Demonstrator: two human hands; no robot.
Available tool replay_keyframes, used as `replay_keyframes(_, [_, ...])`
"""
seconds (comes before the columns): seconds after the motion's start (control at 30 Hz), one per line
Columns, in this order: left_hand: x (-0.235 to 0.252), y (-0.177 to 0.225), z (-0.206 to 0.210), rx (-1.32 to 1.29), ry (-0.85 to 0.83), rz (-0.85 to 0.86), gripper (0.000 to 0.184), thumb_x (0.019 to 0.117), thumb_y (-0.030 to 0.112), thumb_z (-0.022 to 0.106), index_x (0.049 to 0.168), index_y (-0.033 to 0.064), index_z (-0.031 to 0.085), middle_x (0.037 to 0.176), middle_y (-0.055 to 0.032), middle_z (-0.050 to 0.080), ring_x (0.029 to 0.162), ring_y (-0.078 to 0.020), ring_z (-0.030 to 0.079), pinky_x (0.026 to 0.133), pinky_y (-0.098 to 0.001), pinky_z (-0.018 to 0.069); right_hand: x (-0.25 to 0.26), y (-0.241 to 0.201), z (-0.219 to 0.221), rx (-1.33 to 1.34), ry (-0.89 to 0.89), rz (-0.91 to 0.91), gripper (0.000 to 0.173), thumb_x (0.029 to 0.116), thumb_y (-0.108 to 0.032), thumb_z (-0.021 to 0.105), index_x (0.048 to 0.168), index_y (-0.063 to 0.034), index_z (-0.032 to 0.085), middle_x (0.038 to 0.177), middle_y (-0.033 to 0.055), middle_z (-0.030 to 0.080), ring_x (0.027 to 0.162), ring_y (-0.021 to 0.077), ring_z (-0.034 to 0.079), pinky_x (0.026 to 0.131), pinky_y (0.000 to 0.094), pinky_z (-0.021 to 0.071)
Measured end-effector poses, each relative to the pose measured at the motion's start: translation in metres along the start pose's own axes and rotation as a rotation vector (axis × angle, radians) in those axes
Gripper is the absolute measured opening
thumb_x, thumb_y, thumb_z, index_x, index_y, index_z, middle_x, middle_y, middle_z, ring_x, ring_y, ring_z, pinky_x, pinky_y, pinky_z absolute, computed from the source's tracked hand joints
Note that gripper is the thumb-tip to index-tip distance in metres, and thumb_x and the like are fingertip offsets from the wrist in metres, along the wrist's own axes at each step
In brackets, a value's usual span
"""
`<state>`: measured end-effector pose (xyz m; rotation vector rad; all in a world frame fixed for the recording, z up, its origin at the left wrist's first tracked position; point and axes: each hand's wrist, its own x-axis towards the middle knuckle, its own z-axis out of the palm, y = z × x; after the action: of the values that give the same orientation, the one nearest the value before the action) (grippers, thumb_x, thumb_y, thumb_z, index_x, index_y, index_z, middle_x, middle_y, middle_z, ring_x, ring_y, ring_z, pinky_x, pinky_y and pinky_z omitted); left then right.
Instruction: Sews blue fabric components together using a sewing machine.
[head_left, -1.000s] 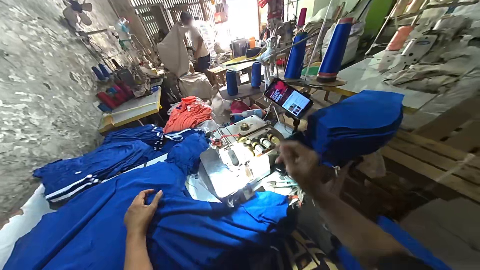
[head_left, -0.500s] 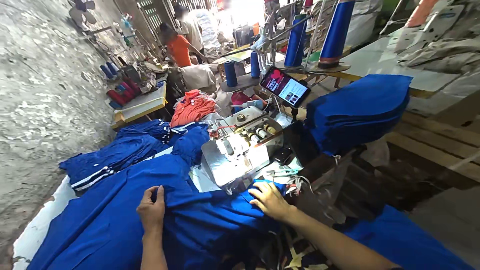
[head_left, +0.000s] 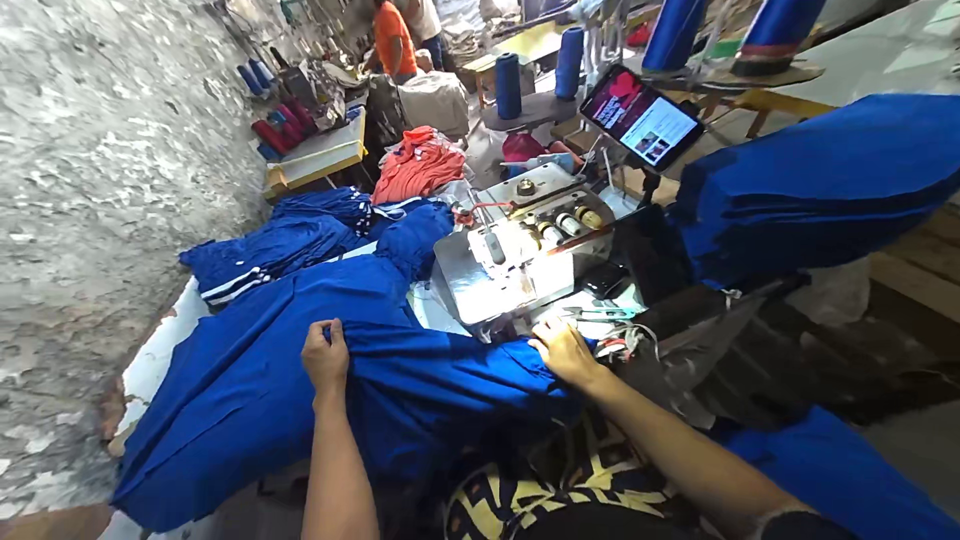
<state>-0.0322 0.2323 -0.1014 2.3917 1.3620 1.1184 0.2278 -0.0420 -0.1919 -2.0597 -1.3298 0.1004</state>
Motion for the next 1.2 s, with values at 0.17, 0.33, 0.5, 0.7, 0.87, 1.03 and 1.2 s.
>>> replay_keyframes(0.17, [-0.003, -0.008, 0.001, -0.165, 0.079, 0.047, 0.031, 0.1043, 0.016, 0.055, 0.11, -0.0131, 0.065, 0.106, -0.0281, 0.068, 0.102, -0.033, 0.067, 0.093, -0.0463, 0.0501, -0.005, 0.013, 0.011, -0.007, 0.269, -0.258, 0.017, 0.0877, -0.014, 0.064, 0.083, 0.0006, 0.072, 0.099, 0.0213, 0.07, 0.101, 0.0425, 0.067, 0.087, 0.0596, 0.0498])
replay_keyframes(0.33, [-0.011, -0.023, -0.006, -0.546, 0.149, 0.062, 0.025, 0.0952, 0.005, 0.064, 0.113, -0.0126, 0.061, 0.109, -0.0134, 0.066, 0.103, -0.0013, 0.06, 0.091, -0.0169, 0.049, -0.016, -0.006, -0.023, 0.358, 0.046, -0.362, 0.022, 0.085, -0.011, 0.057, 0.092, 0.0008, 0.074, 0.078, 0.0121, 0.069, 0.076, 0.0243, 0.065, 0.081, 0.0462, 0.0504])
replay_keyframes(0.5, [-0.005, -0.017, 0.004, -0.395, 0.143, 0.045, 0.029, 0.0959, 0.009, 0.067, 0.117, -0.01, 0.065, 0.116, -0.0225, 0.068, 0.107, -0.0154, 0.064, 0.096, -0.0286, 0.0491, -0.008, -0.012, -0.039, 0.312, 0.045, -0.266, 0.014, 0.0835, -0.013, 0.062, 0.077, 0.0001, 0.062, 0.067, 0.0101, 0.057, 0.064, 0.0222, 0.057, 0.063, 0.0413, 0.0436])
replay_keyframes(0.7, [0.001, -0.011, 0.007, -0.279, 0.134, -0.011, 0.032, 0.0973, 0.008, 0.065, 0.123, -0.0112, 0.063, 0.122, -0.0277, 0.066, 0.118, -0.0305, 0.063, 0.104, -0.0405, 0.0468, -0.005, -0.01, -0.075, -0.134, -0.185, -0.085, 0.034, 0.088, -0.007, 0.066, 0.121, -0.0006, 0.07, 0.113, 0.0235, 0.071, 0.111, 0.0459, 0.064, 0.101, 0.0662, 0.0373])
replay_keyframes(0.87, [-0.014, 0.015, 0.009, 0.002, 0.12, -0.003, 0.062, 0.0919, 0.019, 0.071, 0.141, -0.0112, 0.05, 0.15, -0.042, 0.036, 0.136, -0.0615, 0.039, 0.106, -0.0725, 0.032, -0.004, 0.009, -0.087, 0.106, -0.198, 0.021, 0.031, 0.0924, -0.024, 0.072, 0.099, 0.0065, 0.071, 0.098, 0.0224, 0.07, 0.1, 0.0369, 0.065, 0.097, 0.0571, 0.0419])
replay_keyframes(1.03, [-0.097, 0.095, 0.026, -0.177, 0.16, 0.374, 0.026, 0.0928, 0.01, 0.066, 0.107, -0.0115, 0.069, 0.12, -0.0349, 0.062, 0.113, -0.0445, 0.062, 0.097, -0.0498, 0.0516, -0.006, 0.01, -0.089, 0.452, -0.168, 0.082, 0.017, 0.0922, -0.014, 0.071, 0.096, 0.0016, 0.069, 0.087, 0.0075, 0.067, 0.08, 0.0103, 0.06, 0.077, 0.0308, 0.0494])
replay_keyframes(1.2, [-0.183, 0.159, 0.081, -0.869, -0.297, 0.321, 0.023, 0.0871, 0.004, 0.072, 0.103, -0.0108, 0.067, 0.103, -0.0177, 0.068, 0.092, -0.0123, 0.069, 0.083, -0.0259, 0.0593, -0.017, -0.006, -0.081, 0.494, -0.22, 0.029, 0.016, 0.0942, -0.008, 0.064, 0.103, 0.0028, 0.072, 0.096, 0.0108, 0.072, 0.085, 0.011, 0.065, 0.082, 0.0291, 0.0527])
